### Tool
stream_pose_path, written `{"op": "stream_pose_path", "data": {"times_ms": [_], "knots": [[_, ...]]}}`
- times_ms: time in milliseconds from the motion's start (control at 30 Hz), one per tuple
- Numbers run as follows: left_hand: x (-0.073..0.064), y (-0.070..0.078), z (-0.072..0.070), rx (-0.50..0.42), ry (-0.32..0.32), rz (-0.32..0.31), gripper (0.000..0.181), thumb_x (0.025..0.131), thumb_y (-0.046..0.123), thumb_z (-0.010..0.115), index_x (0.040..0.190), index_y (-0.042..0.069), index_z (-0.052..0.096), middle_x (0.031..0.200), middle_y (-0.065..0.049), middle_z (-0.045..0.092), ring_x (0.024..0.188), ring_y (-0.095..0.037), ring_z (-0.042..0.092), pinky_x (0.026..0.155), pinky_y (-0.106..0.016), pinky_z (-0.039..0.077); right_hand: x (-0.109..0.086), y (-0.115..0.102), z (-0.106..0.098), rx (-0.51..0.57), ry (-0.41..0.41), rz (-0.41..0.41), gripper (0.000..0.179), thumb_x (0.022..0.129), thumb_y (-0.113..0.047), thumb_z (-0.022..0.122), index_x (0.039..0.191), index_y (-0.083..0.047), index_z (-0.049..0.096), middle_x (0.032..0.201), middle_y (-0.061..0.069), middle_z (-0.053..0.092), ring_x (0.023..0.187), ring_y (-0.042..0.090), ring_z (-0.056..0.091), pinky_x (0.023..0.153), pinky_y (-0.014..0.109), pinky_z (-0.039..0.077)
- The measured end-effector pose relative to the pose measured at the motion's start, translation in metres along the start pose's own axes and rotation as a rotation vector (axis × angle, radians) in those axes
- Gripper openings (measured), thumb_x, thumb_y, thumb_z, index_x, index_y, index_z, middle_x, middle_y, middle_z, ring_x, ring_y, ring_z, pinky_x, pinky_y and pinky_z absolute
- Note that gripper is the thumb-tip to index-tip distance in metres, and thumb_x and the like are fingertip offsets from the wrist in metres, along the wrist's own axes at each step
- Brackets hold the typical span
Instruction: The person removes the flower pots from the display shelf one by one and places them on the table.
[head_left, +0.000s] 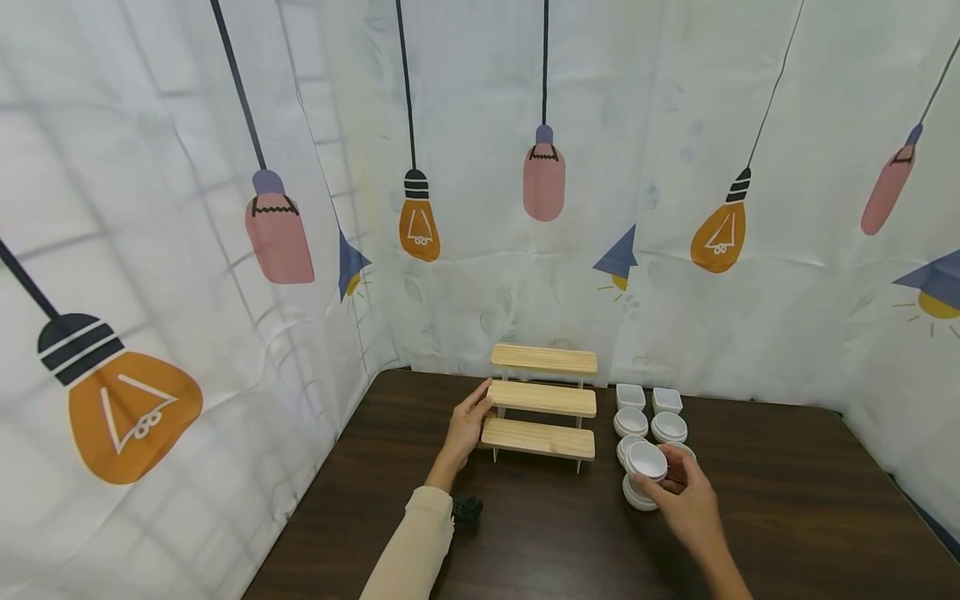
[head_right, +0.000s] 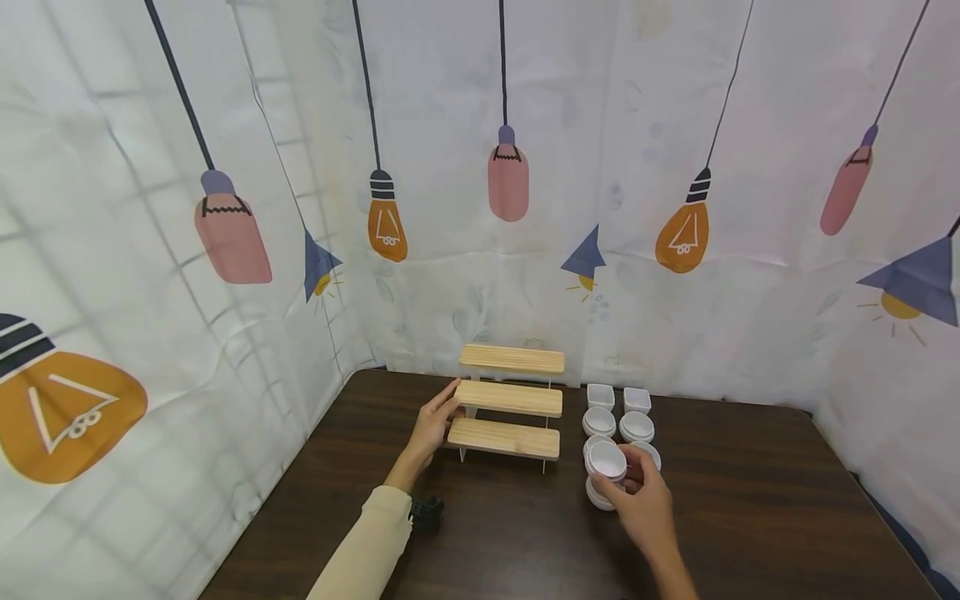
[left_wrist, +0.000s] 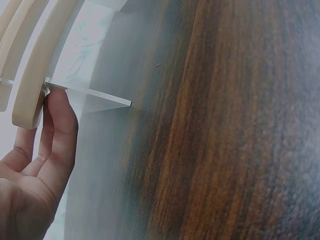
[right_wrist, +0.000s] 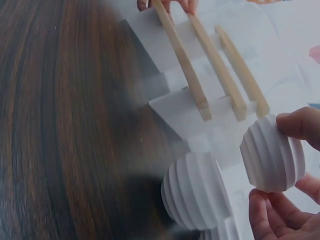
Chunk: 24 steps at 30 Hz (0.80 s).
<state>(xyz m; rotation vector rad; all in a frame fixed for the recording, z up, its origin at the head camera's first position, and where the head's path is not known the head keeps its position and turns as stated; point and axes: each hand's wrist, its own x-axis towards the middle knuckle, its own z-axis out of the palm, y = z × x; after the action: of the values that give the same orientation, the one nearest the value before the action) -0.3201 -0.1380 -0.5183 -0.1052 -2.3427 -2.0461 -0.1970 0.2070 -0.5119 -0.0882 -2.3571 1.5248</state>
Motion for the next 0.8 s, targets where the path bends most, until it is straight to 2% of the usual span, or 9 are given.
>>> {"op": "stream_pose_path", "data": {"times_ms": [200, 333, 400, 467, 600, 700, 800], "knots": [[0.000, -0.001, 0.001, -0.001, 0.011, 0.005, 0.047, 0.109, 0.037, 0.049, 0.156, 0.034, 0.044, 0.123, -0.028, 0.066, 0.056, -0.019, 0.046, 0.048, -0.032, 0.036, 0.000, 0.008, -0.009, -0.017, 0.027, 0.009, 0.059, 0.086, -0.017, 0.085, 0.137, -0.006, 0.058, 0.122, 0.014, 0.065, 0.094, -0.013, 0.056, 0.077, 0.007, 0.049], [0.001, -0.002, 0.002, -0.003, 0.020, 0.015, 0.049, 0.109, 0.036, 0.049, 0.157, 0.030, 0.042, 0.123, -0.028, 0.066, 0.064, -0.039, 0.053, 0.047, -0.033, 0.035, 0.000, 0.013, -0.016, -0.038, 0.024, 0.021, 0.060, 0.086, -0.020, 0.085, 0.138, -0.007, 0.057, 0.124, 0.015, 0.064, 0.094, -0.014, 0.054, 0.077, 0.007, 0.048], [0.001, -0.002, 0.002, -0.001, 0.019, 0.016, 0.048, 0.109, 0.035, 0.049, 0.157, 0.030, 0.043, 0.124, -0.028, 0.066, 0.071, -0.044, 0.056, 0.047, -0.032, 0.035, -0.001, 0.015, -0.020, -0.047, 0.025, 0.036, 0.060, 0.086, -0.021, 0.085, 0.137, -0.006, 0.057, 0.123, 0.014, 0.064, 0.094, -0.015, 0.054, 0.076, 0.007, 0.048], [0.001, -0.002, 0.002, 0.005, 0.015, 0.015, 0.048, 0.109, 0.036, 0.049, 0.156, 0.032, 0.043, 0.125, -0.028, 0.065, 0.077, -0.043, 0.059, 0.048, -0.032, 0.036, -0.001, 0.017, -0.023, -0.052, 0.032, 0.050, 0.060, 0.086, -0.021, 0.085, 0.137, -0.006, 0.057, 0.120, 0.010, 0.064, 0.093, -0.015, 0.053, 0.076, 0.007, 0.048], [0.000, -0.001, 0.000, 0.011, 0.004, 0.010, 0.046, 0.109, 0.036, 0.050, 0.154, 0.037, 0.045, 0.130, -0.025, 0.064, 0.087, -0.032, 0.064, 0.051, -0.031, 0.037, -0.002, 0.020, -0.029, -0.057, 0.050, 0.062, 0.059, 0.085, -0.019, 0.086, 0.135, -0.004, 0.057, 0.110, -0.004, 0.063, 0.090, -0.016, 0.053, 0.076, 0.007, 0.049], [0.000, -0.001, -0.001, 0.014, 0.000, 0.008, 0.045, 0.109, 0.036, 0.050, 0.154, 0.038, 0.045, 0.132, -0.023, 0.064, 0.092, -0.030, 0.065, 0.052, -0.030, 0.039, -0.003, 0.023, -0.033, -0.059, 0.050, 0.067, 0.059, 0.085, -0.019, 0.086, 0.134, -0.002, 0.057, 0.104, -0.014, 0.060, 0.089, -0.016, 0.054, 0.075, 0.007, 0.048], [0.000, 0.000, -0.001, 0.014, -0.002, 0.006, 0.045, 0.109, 0.035, 0.050, 0.154, 0.038, 0.045, 0.131, -0.023, 0.065, 0.091, -0.028, 0.065, 0.052, -0.029, 0.039, -0.004, 0.027, -0.037, -0.059, 0.043, 0.076, 0.059, 0.085, -0.020, 0.085, 0.133, -0.002, 0.056, 0.102, -0.016, 0.059, 0.089, -0.015, 0.054, 0.075, 0.006, 0.047]]}}
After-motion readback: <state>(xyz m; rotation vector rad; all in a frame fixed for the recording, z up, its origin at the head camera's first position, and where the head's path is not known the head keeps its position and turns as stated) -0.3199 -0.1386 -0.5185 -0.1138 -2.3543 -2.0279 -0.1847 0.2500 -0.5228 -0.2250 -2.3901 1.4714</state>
